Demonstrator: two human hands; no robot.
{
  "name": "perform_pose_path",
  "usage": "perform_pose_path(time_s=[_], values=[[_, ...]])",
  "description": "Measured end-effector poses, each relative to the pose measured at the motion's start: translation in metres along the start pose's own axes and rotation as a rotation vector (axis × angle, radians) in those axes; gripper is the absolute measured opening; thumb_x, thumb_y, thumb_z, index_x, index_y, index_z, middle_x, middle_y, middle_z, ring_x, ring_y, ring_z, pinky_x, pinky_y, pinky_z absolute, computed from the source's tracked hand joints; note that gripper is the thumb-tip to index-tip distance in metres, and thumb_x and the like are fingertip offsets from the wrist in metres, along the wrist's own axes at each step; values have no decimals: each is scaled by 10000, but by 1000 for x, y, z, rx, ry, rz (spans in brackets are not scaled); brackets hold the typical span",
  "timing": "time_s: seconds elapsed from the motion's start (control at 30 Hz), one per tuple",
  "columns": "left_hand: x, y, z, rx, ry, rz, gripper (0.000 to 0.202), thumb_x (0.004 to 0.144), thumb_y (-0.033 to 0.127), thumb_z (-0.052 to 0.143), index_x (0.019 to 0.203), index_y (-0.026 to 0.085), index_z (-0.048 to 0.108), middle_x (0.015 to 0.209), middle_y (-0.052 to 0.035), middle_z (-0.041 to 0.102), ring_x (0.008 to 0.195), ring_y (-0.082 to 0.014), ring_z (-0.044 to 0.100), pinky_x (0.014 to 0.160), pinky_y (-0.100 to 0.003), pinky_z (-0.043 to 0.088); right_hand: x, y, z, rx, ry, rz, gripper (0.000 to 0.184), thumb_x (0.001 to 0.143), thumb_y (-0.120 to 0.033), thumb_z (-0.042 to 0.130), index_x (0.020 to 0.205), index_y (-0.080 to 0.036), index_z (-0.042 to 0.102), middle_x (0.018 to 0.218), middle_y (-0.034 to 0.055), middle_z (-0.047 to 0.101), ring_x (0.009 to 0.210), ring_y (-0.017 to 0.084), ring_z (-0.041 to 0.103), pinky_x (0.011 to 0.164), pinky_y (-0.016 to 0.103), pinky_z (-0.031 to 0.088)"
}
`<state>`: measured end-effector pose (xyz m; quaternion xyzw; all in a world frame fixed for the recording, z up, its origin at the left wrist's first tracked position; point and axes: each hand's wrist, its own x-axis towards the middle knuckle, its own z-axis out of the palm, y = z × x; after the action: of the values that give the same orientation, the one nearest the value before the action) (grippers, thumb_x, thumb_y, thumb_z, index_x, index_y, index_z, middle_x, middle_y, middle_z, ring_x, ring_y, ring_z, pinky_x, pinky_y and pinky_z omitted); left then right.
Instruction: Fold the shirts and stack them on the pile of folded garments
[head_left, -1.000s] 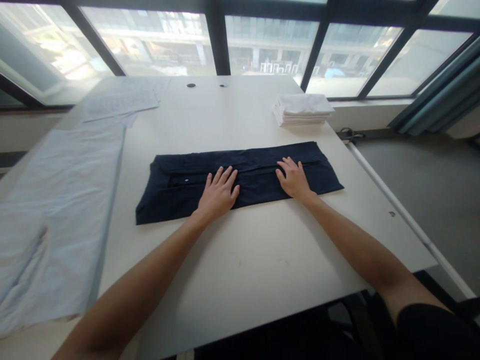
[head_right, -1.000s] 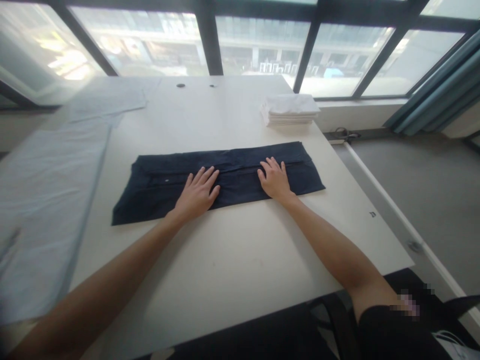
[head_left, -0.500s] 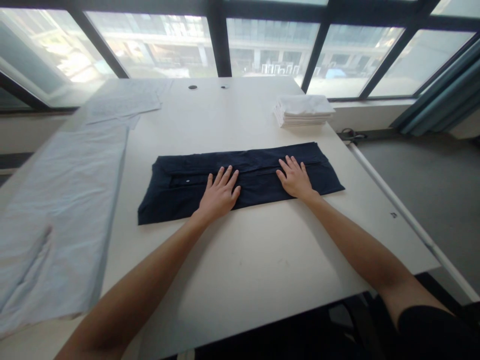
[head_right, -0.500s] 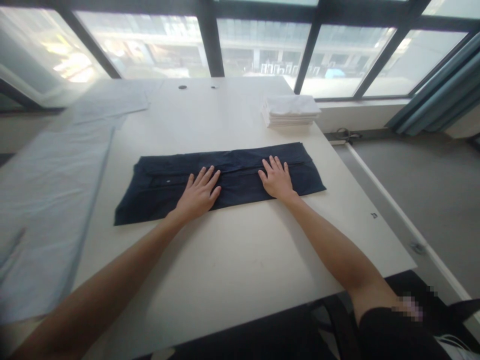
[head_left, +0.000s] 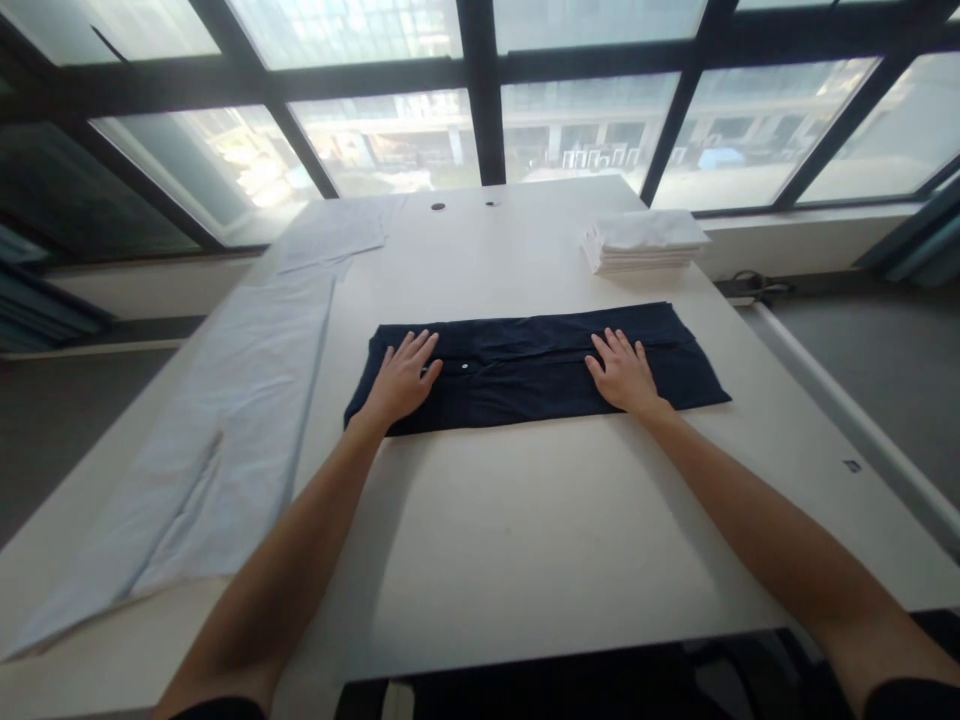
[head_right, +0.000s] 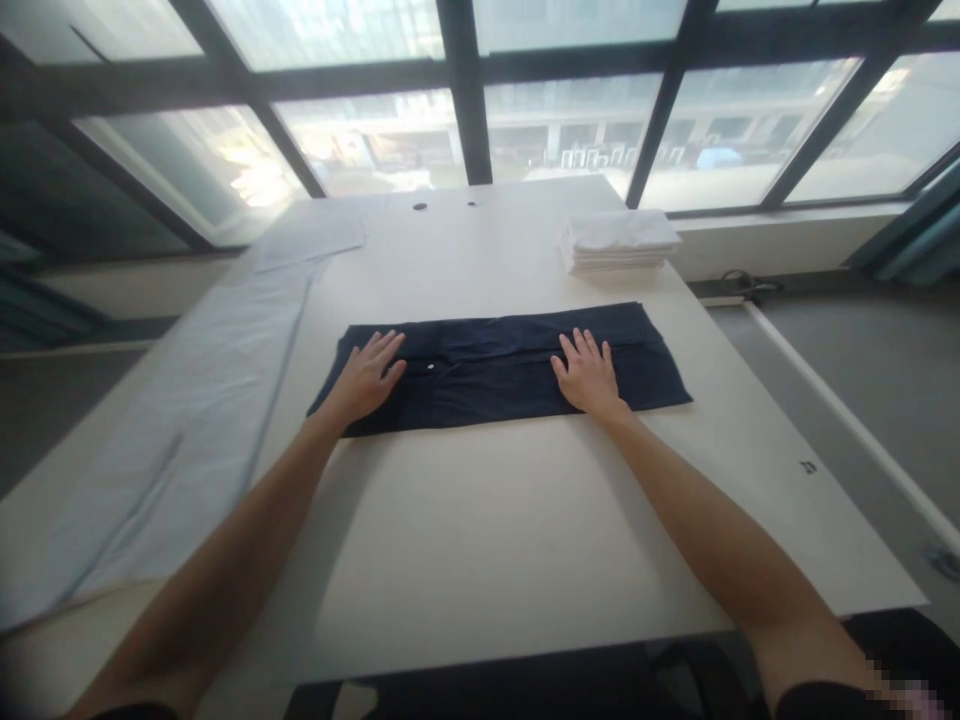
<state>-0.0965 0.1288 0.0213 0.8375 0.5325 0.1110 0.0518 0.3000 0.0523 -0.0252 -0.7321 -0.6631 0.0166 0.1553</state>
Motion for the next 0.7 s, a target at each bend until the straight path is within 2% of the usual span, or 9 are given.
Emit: perform_pose_path(time_s=[0.07, 0.17, 0.3, 0.43, 0.7], values=[[-5, -14, 5, 108, -45, -30, 633, 1067, 479, 293, 1631, 195, 343, 1708, -97, 293, 1600, -325, 184, 1267, -623, 170, 0, 1, 2, 4, 8, -5, 602, 1052, -457, 355, 1563, -164, 477, 1660, 156, 387, 1557, 332, 299, 1249, 613, 225], [-7, -21, 13, 179, -73, -52, 668, 1069, 528, 241, 1646, 199, 313, 1727, -89, 239, 1606, -335, 151, 1277, -598, 155, 0, 2, 2, 8, 18, -9, 597, 1051, -458, 357, 1559, -173, 484, 1659, 150, 393, 1555, 331, 301, 1246, 613, 229], [-5, -20, 17, 205, -39, -103, 737, 1055, 596, 209, 1657, 175, 280, 1734, -119, 199, 1607, -368, 110, 1274, -615, 127, 0, 1, 0, 5, 4, -4, 602, 1050, -452, 359, 1563, -160, 476, 1661, 160, 386, 1559, 330, 292, 1249, 607, 227], [-7, -19, 17, 198, -30, -133, 755, 1048, 609, 218, 1645, 158, 314, 1726, -132, 226, 1600, -385, 139, 1271, -608, 153, 0, 0, -2, 9, 0, -6, 600, 1049, -445, 373, 1563, -153, 477, 1659, 162, 388, 1561, 325, 292, 1253, 604, 219], [-36, -5, 14, 209, -32, -170, 741, 1044, 601, 233, 1642, 173, 327, 1723, -123, 246, 1596, -385, 160, 1267, -604, 180, -1, 6, -3, 32, -16, -61, 592, 1045, -440, 393, 1553, -153, 490, 1656, 161, 394, 1556, 327, 304, 1257, 603, 216]])
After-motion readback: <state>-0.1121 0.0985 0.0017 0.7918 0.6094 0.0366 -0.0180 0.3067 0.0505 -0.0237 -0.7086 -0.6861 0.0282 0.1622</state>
